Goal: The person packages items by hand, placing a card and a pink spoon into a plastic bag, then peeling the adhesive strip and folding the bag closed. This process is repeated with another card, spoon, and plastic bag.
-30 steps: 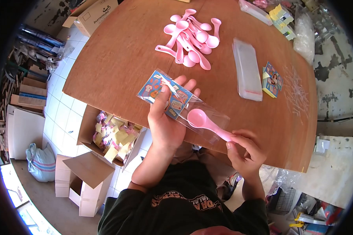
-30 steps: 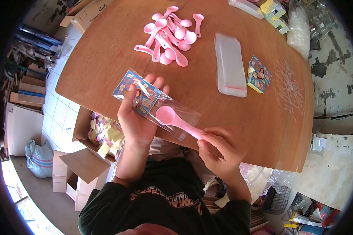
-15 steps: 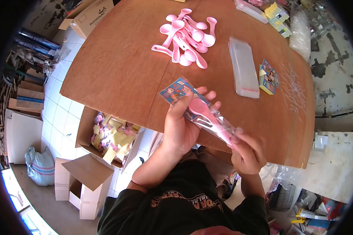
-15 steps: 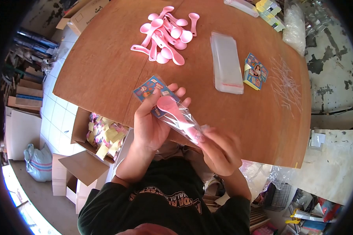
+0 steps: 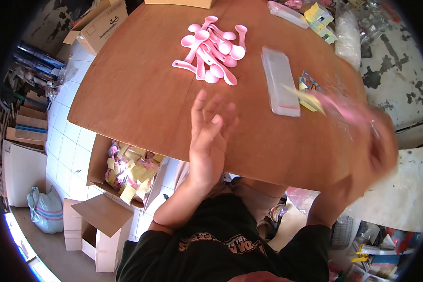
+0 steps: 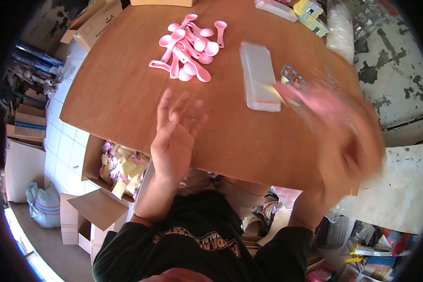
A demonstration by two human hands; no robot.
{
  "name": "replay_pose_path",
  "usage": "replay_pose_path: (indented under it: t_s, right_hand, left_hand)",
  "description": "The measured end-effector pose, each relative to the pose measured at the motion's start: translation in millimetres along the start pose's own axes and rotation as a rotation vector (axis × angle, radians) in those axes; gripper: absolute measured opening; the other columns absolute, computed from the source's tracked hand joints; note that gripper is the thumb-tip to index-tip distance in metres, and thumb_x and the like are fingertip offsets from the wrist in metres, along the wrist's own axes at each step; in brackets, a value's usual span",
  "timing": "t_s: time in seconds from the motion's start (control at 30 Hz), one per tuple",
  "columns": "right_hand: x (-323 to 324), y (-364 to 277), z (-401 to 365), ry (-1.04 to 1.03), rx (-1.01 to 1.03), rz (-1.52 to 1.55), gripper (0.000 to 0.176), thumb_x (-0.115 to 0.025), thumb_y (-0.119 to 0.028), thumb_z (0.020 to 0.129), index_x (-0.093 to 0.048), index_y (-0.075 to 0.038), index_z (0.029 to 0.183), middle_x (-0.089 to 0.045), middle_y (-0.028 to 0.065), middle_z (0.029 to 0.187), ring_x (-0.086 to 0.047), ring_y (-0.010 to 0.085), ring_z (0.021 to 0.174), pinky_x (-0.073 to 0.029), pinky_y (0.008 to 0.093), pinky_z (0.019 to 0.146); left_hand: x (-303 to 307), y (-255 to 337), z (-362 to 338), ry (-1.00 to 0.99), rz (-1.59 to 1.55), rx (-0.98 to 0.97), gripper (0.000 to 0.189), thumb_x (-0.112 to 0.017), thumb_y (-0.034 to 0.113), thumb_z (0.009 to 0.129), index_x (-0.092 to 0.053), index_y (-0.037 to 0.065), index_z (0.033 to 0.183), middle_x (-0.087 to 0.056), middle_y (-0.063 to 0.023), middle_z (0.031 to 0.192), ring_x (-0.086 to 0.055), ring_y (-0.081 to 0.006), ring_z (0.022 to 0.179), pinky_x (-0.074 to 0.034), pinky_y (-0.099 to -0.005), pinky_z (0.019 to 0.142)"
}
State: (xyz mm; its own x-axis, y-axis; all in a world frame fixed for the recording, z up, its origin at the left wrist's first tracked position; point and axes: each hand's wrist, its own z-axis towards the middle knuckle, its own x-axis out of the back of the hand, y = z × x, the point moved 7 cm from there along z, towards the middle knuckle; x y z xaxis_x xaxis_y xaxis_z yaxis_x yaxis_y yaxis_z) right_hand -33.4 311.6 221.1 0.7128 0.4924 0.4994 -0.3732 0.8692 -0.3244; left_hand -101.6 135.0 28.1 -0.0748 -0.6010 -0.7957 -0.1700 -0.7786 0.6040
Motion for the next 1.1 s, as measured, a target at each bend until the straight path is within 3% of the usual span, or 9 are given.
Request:
replay_pose_path:
  t_s: [0.13, 0.3, 0.33, 0.43, 0.47, 0.53, 0.77, 1.0, 1.1]
  right_hand:
    - [-48, 9, 18, -0.401, 0.077, -0.073, 0.007, -0.065, 0.0, 0.076, -0.065, 0.001, 0.083, -0.065, 0.0109, 0.075, -0.063, 0.0218, 0.068, -0.048, 0.0288, 0.062]
    - [-49, -12, 15, -0.46, 0.057, 0.058, 0.007, -0.065, 0.0, 0.075, -0.065, -0.001, 0.082, -0.065, 0.0106, 0.075, -0.063, 0.0236, 0.067, -0.048, 0.0303, 0.06]
    - [-51, -13, 10, -0.49, 0.015, 0.124, 0.007, -0.064, 0.0, 0.075, -0.065, -0.001, 0.081, -0.065, 0.0105, 0.075, -0.064, 0.0232, 0.067, -0.048, 0.0301, 0.06]
    - [-51, -19, 1, -0.542, -0.041, 0.191, 0.005, -0.065, -0.002, 0.075, -0.066, -0.001, 0.08, -0.065, 0.0102, 0.075, -0.065, 0.0223, 0.067, -0.049, 0.0292, 0.061]
    - [-52, -18, -2, -0.591, -0.112, 0.239, 0.005, -0.065, -0.003, 0.075, -0.066, -0.001, 0.08, -0.065, 0.01, 0.074, -0.065, 0.0221, 0.068, -0.049, 0.0293, 0.061]
    - [-53, -18, -8, -0.662, -0.186, 0.289, 0.006, -0.065, -0.003, 0.077, -0.066, -0.001, 0.082, -0.065, 0.0092, 0.075, -0.063, 0.0211, 0.069, -0.049, 0.0295, 0.063]
    - [-46, -27, -10, -0.398, 0.076, 0.166, 0.014, -0.071, 0.002, 0.072, -0.068, -0.001, 0.085, -0.061, 0.007, 0.081, -0.06, 0.0179, 0.07, -0.047, 0.0275, 0.06]
    - [-50, -40, -20, -0.412, 0.391, -0.13, 0.02, -0.068, -0.006, 0.059, -0.058, -0.005, 0.076, -0.051, 0.0018, 0.076, -0.053, 0.0185, 0.067, -0.042, 0.0318, 0.052]
    - [-52, -39, -22, -0.48, 0.374, -0.191, 0.02, -0.068, -0.005, 0.056, -0.057, -0.006, 0.072, -0.05, 0.0015, 0.076, -0.054, 0.0181, 0.067, -0.042, 0.0335, 0.052]
  left_hand:
    - [-13, 11, 4, -0.054, 0.116, -0.132, 0.066, -0.058, 0.025, 0.087, -0.024, 0.01, 0.142, -0.032, -0.0134, 0.139, -0.034, -0.0283, 0.13, -0.028, -0.0449, 0.106]
    - [-54, 33, 3, -0.423, 0.829, -0.498, 0.053, -0.066, 0.009, 0.084, -0.041, -0.001, 0.13, -0.042, -0.0161, 0.132, -0.038, -0.0281, 0.128, -0.03, -0.0405, 0.104]
    - [-64, 39, 0, -0.42, 0.885, -0.545, 0.045, -0.066, 0.009, 0.084, -0.047, -0.003, 0.124, -0.051, -0.017, 0.124, -0.05, -0.0249, 0.117, -0.04, -0.0372, 0.097]
    - [-70, 24, 2, -0.527, 0.424, -0.199, 0.04, -0.064, 0.009, 0.087, -0.048, -0.005, 0.122, -0.06, -0.014, 0.113, -0.059, -0.0196, 0.101, -0.047, -0.032, 0.086]
    - [-70, 24, -2, -0.466, 0.389, -0.12, 0.029, -0.06, 0.008, 0.09, -0.054, -0.005, 0.115, -0.067, -0.0097, 0.094, -0.063, -0.0135, 0.082, -0.051, -0.0271, 0.072]
    - [-68, 24, -3, -0.465, 0.451, -0.125, 0.024, -0.058, 0.007, 0.091, -0.058, -0.005, 0.112, -0.068, -0.0091, 0.09, -0.062, -0.0116, 0.08, -0.05, -0.026, 0.069]
    - [-72, 31, -11, -0.409, 0.667, -0.17, 0.018, -0.053, 0.002, 0.091, -0.065, -0.002, 0.105, -0.068, -0.0079, 0.075, -0.06, -0.0059, 0.065, -0.047, -0.0226, 0.056]
    - [-86, 41, -26, -0.506, 1.07, -0.396, 0.021, -0.058, -0.003, 0.08, -0.062, -0.005, 0.101, -0.064, -0.0156, 0.073, -0.062, -0.0272, 0.056, -0.048, -0.0319, 0.052]
    - [-90, 42, -29, -0.656, 1.299, -0.485, 0.025, -0.058, -0.005, 0.081, -0.064, -0.003, 0.105, -0.065, -0.0149, 0.072, -0.064, -0.0173, 0.058, -0.048, -0.0254, 0.054]
